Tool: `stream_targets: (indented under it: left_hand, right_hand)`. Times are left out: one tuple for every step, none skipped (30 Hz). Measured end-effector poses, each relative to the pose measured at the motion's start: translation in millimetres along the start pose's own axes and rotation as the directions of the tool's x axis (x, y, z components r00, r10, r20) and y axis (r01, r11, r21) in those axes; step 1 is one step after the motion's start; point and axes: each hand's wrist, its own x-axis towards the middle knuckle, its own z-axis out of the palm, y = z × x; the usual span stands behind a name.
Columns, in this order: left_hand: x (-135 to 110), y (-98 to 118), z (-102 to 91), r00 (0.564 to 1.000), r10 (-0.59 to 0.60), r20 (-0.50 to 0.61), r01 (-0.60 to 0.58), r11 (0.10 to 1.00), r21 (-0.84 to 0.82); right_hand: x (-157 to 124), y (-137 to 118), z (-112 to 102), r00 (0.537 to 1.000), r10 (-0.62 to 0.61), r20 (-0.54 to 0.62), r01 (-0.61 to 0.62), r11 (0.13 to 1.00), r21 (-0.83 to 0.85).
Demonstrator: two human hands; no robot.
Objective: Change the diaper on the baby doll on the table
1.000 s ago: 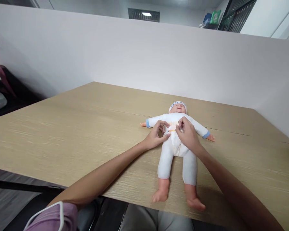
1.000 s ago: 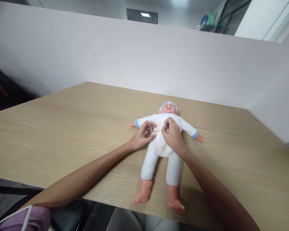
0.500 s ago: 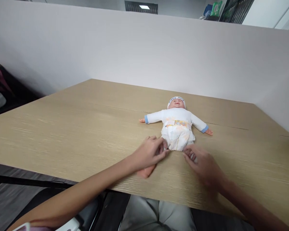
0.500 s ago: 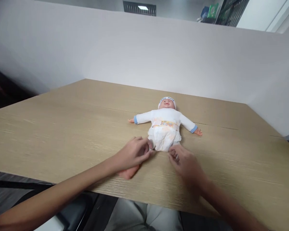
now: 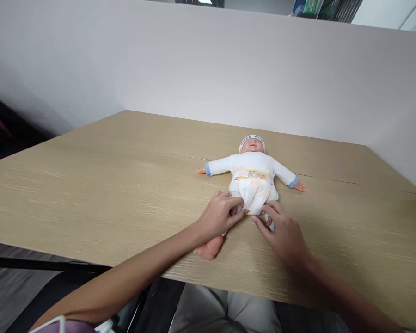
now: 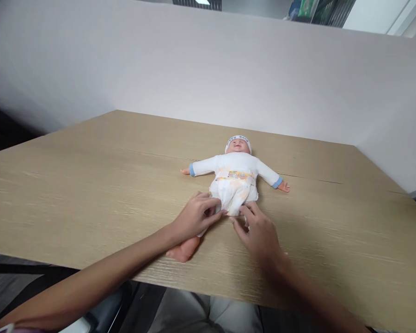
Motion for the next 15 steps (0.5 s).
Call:
stream_targets:
  left_hand:
    - [-1.3,-0.9,0.0,1.0,0.014,-0.028,-0.015,0.999,-0.03]
    - [-2.3,-1.2,0.0,0.998,0.025,-0.058,-0.028,0.998,-0.052]
    - [-3.2,-1.0,0.0,0.996,0.031,-0.084,-0.037,0.997,-0.067]
    - [-3.9,-0.4,-0.1,0.994,0.034,-0.1,-0.041,0.996,-0.074]
    - [-4.3,0.5,-0.3,0.994,0.032,-0.105,-0.04,0.996,-0.074]
    - [-4.5,1.5,-0.5,0.995,0.029,-0.097,-0.036,0.997,-0.069]
    - [-4.3,2.5,-0.8,0.996,0.026,-0.083,-0.031,0.997,-0.066]
    - [-3.8,3.3,-0.9,0.998,0.022,-0.065,-0.027,0.997,-0.067]
    - [-3.0,3.9,-1.0,0.999,0.02,-0.044,-0.024,0.997,-0.078]
    - [-2.0,4.0,-0.7,0.999,0.015,-0.028,-0.018,0.995,-0.099]
    - [-0.8,3.6,-0.2,1.0,0.0,-0.024,-0.003,0.992,-0.13]
    - [0.4,2.7,0.5,0.999,-0.029,-0.033,0.023,0.985,-0.169]
    - [1.6,1.3,1.5,0.996,-0.071,-0.05,0.058,0.975,-0.215]
    - [2.6,-0.4,2.8,0.991,-0.118,-0.067,0.097,0.959,-0.266]
    - [3.4,-2.4,4.1,0.983,-0.166,-0.077,0.133,0.938,-0.32]
  right_hand:
    - [-1.4,-0.9,0.1,1.0,0.006,-0.003,-0.006,1.0,0.009]
    - [-2.5,-1.9,0.2,1.0,0.012,-0.006,-0.012,1.0,0.019]
    - [-3.5,-3.1,0.4,1.0,0.016,-0.01,-0.015,0.999,0.029]
    - [-4.1,-4.3,0.7,1.0,0.016,-0.015,-0.016,0.999,0.037]
    - [-4.4,-5.5,0.9,1.0,0.013,-0.021,-0.012,0.999,0.044]
    - [-4.2,-6.6,1.2,1.0,0.006,-0.024,-0.005,0.999,0.052]
    - [-3.7,-7.7,1.4,1.0,-0.004,-0.025,0.005,0.998,0.059]
    - [-2.8,-8.5,1.5,1.0,-0.014,-0.026,0.015,0.998,0.069]
    - [-1.7,-9.3,1.6,0.999,-0.022,-0.026,0.024,0.996,0.081]
    - [-0.4,-9.8,1.6,0.999,-0.026,-0.028,0.028,0.995,0.095]
    - [0.8,-10.1,1.8,0.999,-0.022,-0.029,0.025,0.993,0.111]
    - [1.9,-10.1,1.9,1.0,-0.005,-0.03,0.009,0.992,0.129]
    - [2.7,-9.7,2.0,0.999,0.025,-0.029,-0.021,0.989,0.147]
    - [3.5,-9.1,2.0,0.997,0.072,-0.024,-0.067,0.984,0.167]
    - [4.1,-8.1,1.9,0.992,0.128,-0.016,-0.122,0.974,0.189]
